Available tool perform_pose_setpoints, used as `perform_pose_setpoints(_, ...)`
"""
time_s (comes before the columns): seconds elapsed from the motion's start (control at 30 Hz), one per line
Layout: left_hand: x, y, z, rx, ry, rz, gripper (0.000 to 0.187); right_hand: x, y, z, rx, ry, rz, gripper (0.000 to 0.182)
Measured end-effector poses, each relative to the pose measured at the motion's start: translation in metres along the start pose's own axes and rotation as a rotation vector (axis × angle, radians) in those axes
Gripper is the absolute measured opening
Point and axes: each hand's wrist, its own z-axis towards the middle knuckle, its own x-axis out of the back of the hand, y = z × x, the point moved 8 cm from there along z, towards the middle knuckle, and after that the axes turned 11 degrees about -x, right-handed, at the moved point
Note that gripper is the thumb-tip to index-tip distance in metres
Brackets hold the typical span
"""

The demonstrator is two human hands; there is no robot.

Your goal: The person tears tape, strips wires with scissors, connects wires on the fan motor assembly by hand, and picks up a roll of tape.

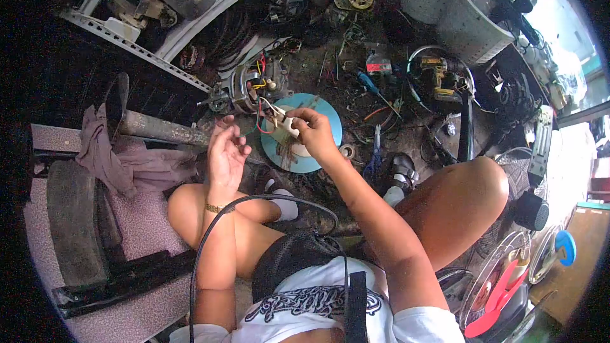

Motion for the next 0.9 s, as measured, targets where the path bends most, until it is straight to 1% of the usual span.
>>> perform_pose_setpoints(0.13, -0.002, -0.008, -0.001, 0.043, -0.044, 0.011, 0.023, -0.005, 0.009, 0.006, -0.027, -0.013, -0.012, 0.019)
perform_pose_setpoints(0.2, 0.001, -0.017, -0.005, 0.124, 0.049, 0.102, 0.024, -0.008, 0.006, 0.007, 0.033, -0.001, -0.039, 0.021)
perform_pose_setpoints(0.23, 0.004, -0.020, -0.005, 0.141, 0.073, 0.123, 0.025, -0.010, 0.006, 0.007, 0.031, -0.001, -0.037, 0.021)
perform_pose_setpoints(0.27, 0.004, -0.021, -0.005, 0.143, 0.073, 0.126, 0.025, -0.013, 0.006, 0.006, 0.016, -0.031, 0.001, 0.022)
perform_pose_setpoints(0.33, 0.001, -0.027, -0.007, 0.211, 0.037, 0.161, 0.025, -0.016, 0.008, 0.004, 0.001, -0.062, 0.039, 0.023)
perform_pose_setpoints(0.37, 0.001, -0.027, -0.007, 0.211, 0.037, 0.162, 0.025, -0.019, 0.008, 0.003, -0.004, -0.101, 0.045, 0.026)
perform_pose_setpoints(0.43, -0.003, -0.031, -0.008, 0.233, -0.044, 0.154, 0.026, -0.022, 0.010, 0.002, -0.008, -0.140, 0.050, 0.029)
perform_pose_setpoints(0.5, -0.002, -0.032, -0.007, 0.219, -0.061, 0.154, 0.025, -0.027, -0.001, -0.002, 0.178, -0.158, -0.048, 0.033)
perform_pose_setpoints(0.57, 0.000, -0.033, -0.006, 0.203, -0.077, 0.155, 0.024, -0.026, 0.002, 0.000, 0.165, -0.164, -0.077, 0.034)
perform_pose_setpoints(0.63, -0.002, -0.032, -0.004, 0.173, -0.098, 0.081, 0.022, -0.026, 0.003, 0.002, 0.152, -0.170, -0.107, 0.035)
perform_pose_setpoints(0.7, -0.006, -0.030, -0.002, 0.132, -0.133, 0.078, 0.024, -0.020, -0.008, 0.000, 0.255, 0.000, -0.243, 0.034)
perform_pose_setpoints(0.73, -0.011, -0.027, -0.002, 0.091, -0.168, 0.075, 0.027, -0.022, -0.012, -0.001, 0.255, -0.002, -0.245, 0.034)
perform_pose_setpoints(0.77, -0.014, -0.026, -0.004, 0.089, -0.165, 0.073, 0.027, -0.021, -0.019, -0.005, 0.306, 0.093, -0.344, 0.034)
perform_pose_setpoints(0.8, -0.026, -0.025, -0.007, 0.090, -0.246, 0.078, 0.029, -0.021, -0.030, -0.011, 0.358, 0.187, -0.444, 0.034)
perform_pose_setpoints(0.83, -0.037, -0.023, -0.011, 0.089, -0.324, 0.083, 0.030, -0.028, -0.042, -0.018, 0.389, 0.202, -0.534, 0.037)
perform_pose_setpoints(0.87, -0.046, -0.024, -0.015, 0.101, -0.398, 0.122, 0.034, -0.031, -0.039, -0.015, 0.394, 0.191, -0.538, 0.037)
perform_pose_setpoints(0.9, -0.048, -0.028, -0.018, 0.065, -0.407, 0.187, 0.036, -0.033, -0.036, -0.012, 0.449, 0.236, -0.586, 0.036)
